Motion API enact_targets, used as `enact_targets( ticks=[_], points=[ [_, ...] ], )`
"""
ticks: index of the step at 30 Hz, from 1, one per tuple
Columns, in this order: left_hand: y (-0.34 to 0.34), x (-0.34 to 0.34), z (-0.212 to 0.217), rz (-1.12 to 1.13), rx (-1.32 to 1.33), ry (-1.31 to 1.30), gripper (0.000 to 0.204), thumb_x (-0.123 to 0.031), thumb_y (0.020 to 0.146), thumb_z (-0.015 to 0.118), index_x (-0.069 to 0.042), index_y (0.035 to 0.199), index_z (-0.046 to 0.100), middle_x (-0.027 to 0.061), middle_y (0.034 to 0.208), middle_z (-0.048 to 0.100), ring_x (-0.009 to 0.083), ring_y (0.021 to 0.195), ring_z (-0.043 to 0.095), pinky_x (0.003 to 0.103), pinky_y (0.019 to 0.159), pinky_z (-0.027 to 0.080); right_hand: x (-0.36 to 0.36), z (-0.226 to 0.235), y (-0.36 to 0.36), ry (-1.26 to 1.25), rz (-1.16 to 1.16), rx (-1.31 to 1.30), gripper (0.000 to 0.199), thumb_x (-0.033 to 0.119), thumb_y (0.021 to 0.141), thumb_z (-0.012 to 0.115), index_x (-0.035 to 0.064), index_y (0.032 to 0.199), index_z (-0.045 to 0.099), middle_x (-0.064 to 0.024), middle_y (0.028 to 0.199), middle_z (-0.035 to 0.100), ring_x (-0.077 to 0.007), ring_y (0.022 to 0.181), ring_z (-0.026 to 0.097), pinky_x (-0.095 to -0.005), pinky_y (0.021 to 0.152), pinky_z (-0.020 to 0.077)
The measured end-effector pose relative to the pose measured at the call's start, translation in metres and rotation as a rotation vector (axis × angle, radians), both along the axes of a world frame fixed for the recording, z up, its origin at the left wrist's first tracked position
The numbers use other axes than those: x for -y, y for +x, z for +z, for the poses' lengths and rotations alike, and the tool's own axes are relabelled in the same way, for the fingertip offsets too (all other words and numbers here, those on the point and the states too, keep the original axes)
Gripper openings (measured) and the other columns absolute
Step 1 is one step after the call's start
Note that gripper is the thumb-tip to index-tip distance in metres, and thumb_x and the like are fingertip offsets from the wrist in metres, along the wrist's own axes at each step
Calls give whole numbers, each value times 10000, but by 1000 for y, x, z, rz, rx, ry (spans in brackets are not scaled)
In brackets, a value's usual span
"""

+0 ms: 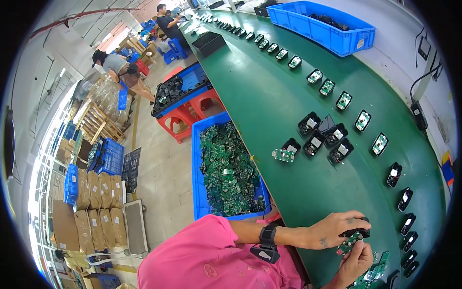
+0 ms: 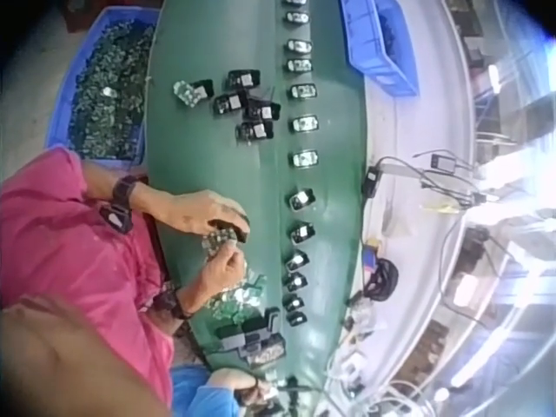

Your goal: Assembling electronic circuit boards into plastic housings on a manufacturing line.

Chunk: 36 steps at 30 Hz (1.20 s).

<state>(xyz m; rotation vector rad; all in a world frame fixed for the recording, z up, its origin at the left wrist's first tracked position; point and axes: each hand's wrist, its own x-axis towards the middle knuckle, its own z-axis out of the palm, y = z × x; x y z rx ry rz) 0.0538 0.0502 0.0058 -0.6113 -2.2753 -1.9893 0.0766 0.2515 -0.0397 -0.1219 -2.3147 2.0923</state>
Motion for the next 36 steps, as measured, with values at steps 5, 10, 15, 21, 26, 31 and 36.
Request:
enact_targets(
  ticks=[5,10,15,21,26,31,36],
  points=[
    [-4,-7,-10,33,-120,-53,541,52,782,581,-99,1301,584,182,1251,585,402,1078,615,417,903,525,36,56,23,344,-3,-71,338,145,994,555,47,692,441,12,597,423,-80,530,397,-280,464,298],
    [2,13,7,163,-91,-83,563,150,793,493,-37,1315,590,195,1262,637,351,1171,630,384,970,527,65,72,8,290,-18,-45,269,132,929,620,-16,707,582,-51,555,497,-104,509,454,-312,483,347],
    [-2,10,7,-12,144,40,559,160,836,469,-23,1358,549,144,1285,635,155,1066,643,278,855,541,62,71,7,385,-144,-165,269,120,936,634,-20,717,563,-95,560,485,-175,479,457,-335,481,353],
    [-3,12,6,-153,346,326,439,18,937,514,-30,1373,515,113,1167,645,96,687,647,233,608,553,64,71,7,453,-150,-206,292,137,939,648,-13,703,564,-80,535,479,-153,461,446,-331,458,329],
    [-2,5,5,-53,438,264,340,-114,1012,515,-10,1336,510,144,1179,638,136,690,683,233,528,565,64,63,6,636,-175,-270,302,168,939,672,4,709,566,-79,542,496,-162,449,453,-341,450,339],
    [-4,5,4,-48,536,296,320,-129,1031,489,1,1323,487,159,1133,647,173,650,692,239,495,560,72,65,2,447,-164,-116,156,146,967,605,17,1053,618,-97,654,581,-176,547,545,-321,532,432],
    [-6,4,3,-50,564,321,293,-99,1032,461,6,1306,479,162,1067,652,172,610,682,242,463,549,69,59,-5,359,-38,-158,373,113,987,529,37,1351,510,-122,794,640,-192,657,609,-327,637,497]
  ],
)
